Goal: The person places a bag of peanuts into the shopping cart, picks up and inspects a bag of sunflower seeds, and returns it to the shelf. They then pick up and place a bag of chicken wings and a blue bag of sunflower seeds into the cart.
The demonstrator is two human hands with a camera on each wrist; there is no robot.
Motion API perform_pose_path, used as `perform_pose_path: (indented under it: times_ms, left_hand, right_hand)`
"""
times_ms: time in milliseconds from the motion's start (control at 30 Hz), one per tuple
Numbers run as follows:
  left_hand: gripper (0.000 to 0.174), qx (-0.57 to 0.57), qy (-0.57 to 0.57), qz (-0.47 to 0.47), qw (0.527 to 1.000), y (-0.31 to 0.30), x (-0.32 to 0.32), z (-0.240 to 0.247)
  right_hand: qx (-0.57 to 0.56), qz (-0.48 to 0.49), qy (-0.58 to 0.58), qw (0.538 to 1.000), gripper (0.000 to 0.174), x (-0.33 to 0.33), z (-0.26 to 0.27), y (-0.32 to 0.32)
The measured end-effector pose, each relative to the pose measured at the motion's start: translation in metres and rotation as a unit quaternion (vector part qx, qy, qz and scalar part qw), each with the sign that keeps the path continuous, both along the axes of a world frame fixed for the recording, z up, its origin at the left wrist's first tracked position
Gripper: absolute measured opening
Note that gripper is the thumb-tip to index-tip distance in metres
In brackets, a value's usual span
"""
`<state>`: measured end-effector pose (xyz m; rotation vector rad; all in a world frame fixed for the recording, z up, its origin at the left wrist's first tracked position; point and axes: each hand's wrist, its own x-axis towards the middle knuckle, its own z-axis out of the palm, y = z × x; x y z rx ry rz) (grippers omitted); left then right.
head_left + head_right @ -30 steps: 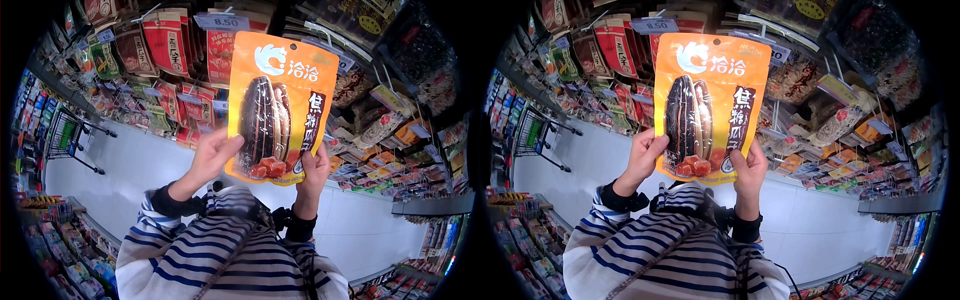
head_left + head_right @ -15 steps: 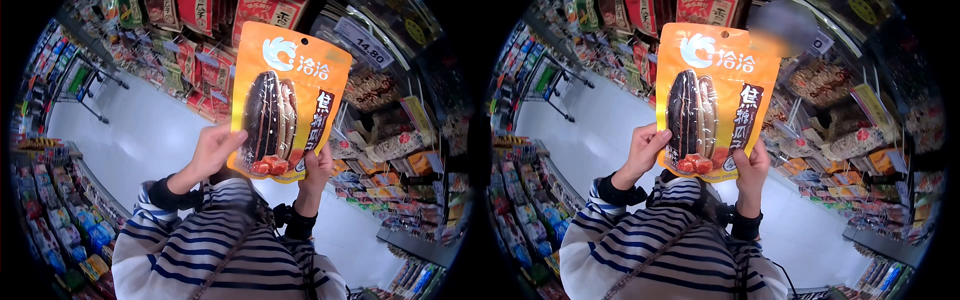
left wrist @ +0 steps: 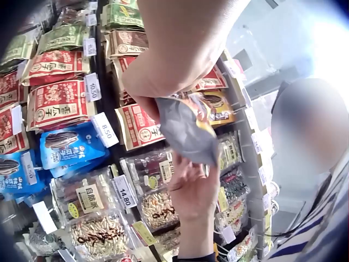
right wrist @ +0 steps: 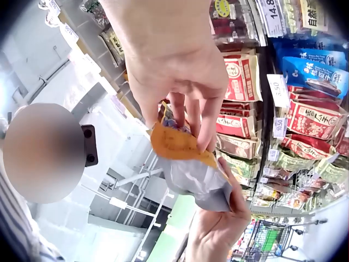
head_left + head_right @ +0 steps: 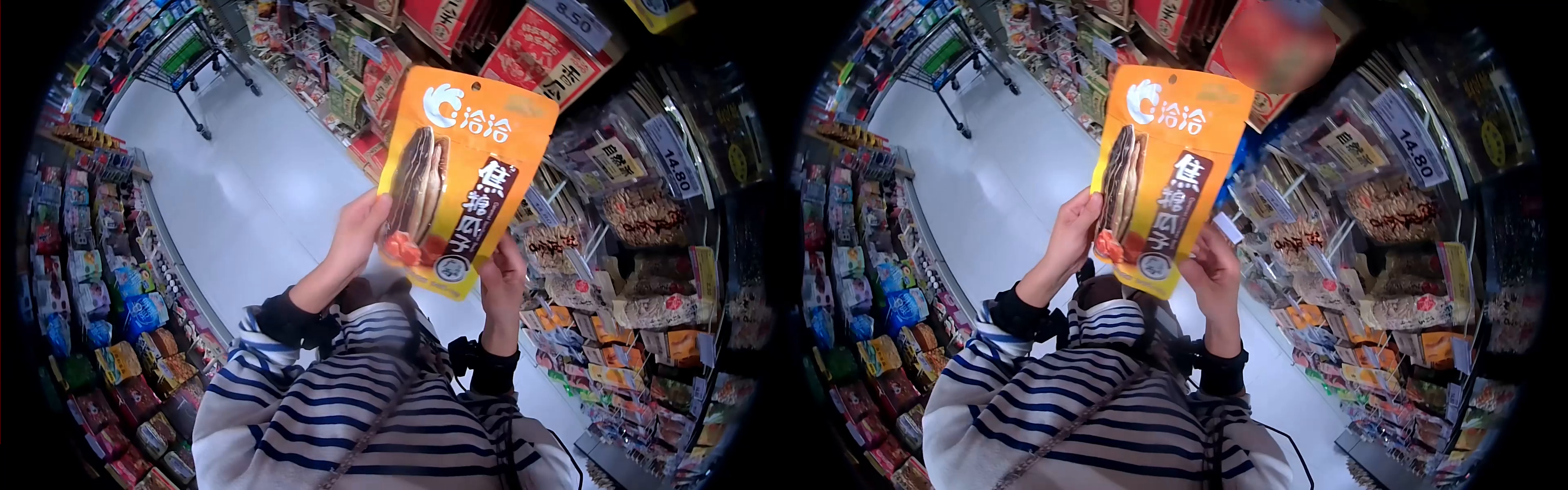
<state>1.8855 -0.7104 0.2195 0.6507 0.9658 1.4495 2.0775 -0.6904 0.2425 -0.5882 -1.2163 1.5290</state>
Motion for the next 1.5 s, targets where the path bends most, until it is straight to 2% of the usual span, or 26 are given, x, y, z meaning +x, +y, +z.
perform_pose_path:
  times_ms: [67,133,200,267,367,600,633,733,833,933,1133,1233,1333,1433,1500]
  left_hand:
    - [0.027,-0.022,-0.092,-0.008,0.995,-0.002,-0.011,-0.007]
    - [0.028,-0.030,-0.158,-0.073,0.984,-0.011,-0.026,0.004]
    - [0.024,-0.034,-0.365,-0.125,0.922,-0.018,-0.034,0.005]
    - [0.025,0.025,-0.435,-0.206,0.876,-0.026,-0.049,0.011]
    - [0.027,0.051,-0.505,-0.259,0.822,-0.039,-0.069,0.024]
    - [0.033,0.140,-0.506,-0.300,0.797,-0.067,-0.115,0.039]
    - [0.036,0.221,-0.578,-0.382,0.686,-0.061,-0.118,0.026]
    - [0.035,0.246,-0.594,-0.423,0.639,-0.065,-0.132,0.016]
    - [0.036,0.209,-0.539,-0.357,0.734,-0.076,-0.149,0.028]
    - [0.037,0.213,-0.555,-0.404,0.696,-0.080,-0.160,0.023]
    - [0.036,0.189,-0.556,-0.410,0.699,-0.094,-0.189,0.016]
    - [0.034,0.201,-0.553,-0.433,0.683,-0.094,-0.198,0.014]
    - [0.033,0.246,-0.572,-0.406,0.669,-0.096,-0.199,0.013]
    - [0.040,0.139,-0.578,-0.313,0.741,-0.113,-0.210,0.021]
    - [0.047,0.102,-0.567,-0.325,0.750,-0.118,-0.218,0.038]
  right_hand:
    - [0.005,0.073,-0.005,0.997,0.046,-0.009,0.001,0.002]
    - [-0.025,0.112,0.015,0.993,0.048,-0.027,0.017,0.002]
    - [-0.018,0.059,-0.046,0.997,0.048,-0.040,0.020,0.002]
    - [-0.035,0.043,-0.049,0.997,0.043,-0.051,0.018,0.003]
    - [-0.043,0.036,-0.049,0.997,0.035,-0.073,0.019,-0.002]
    - [-0.054,0.041,-0.067,0.995,0.030,-0.132,0.026,-0.026]
    - [-0.053,0.043,-0.070,0.995,0.030,-0.139,0.027,-0.029]
    - [-0.052,0.048,-0.074,0.995,0.029,-0.162,0.028,-0.038]
    - [-0.051,0.054,-0.078,0.994,0.029,-0.179,0.027,-0.045]
    - [-0.053,0.057,-0.081,0.994,0.028,-0.198,0.029,-0.053]
    - [-0.056,0.068,-0.079,0.993,0.029,-0.226,0.028,-0.064]
    - [-0.051,0.071,-0.077,0.993,0.031,-0.233,0.027,-0.067]
    - [-0.046,0.084,-0.060,0.994,0.034,-0.246,0.029,-0.071]
    - [-0.048,0.117,-0.016,0.992,0.039,-0.261,0.034,-0.073]
    - [-0.063,0.122,0.004,0.991,0.039,-0.267,0.034,-0.073]
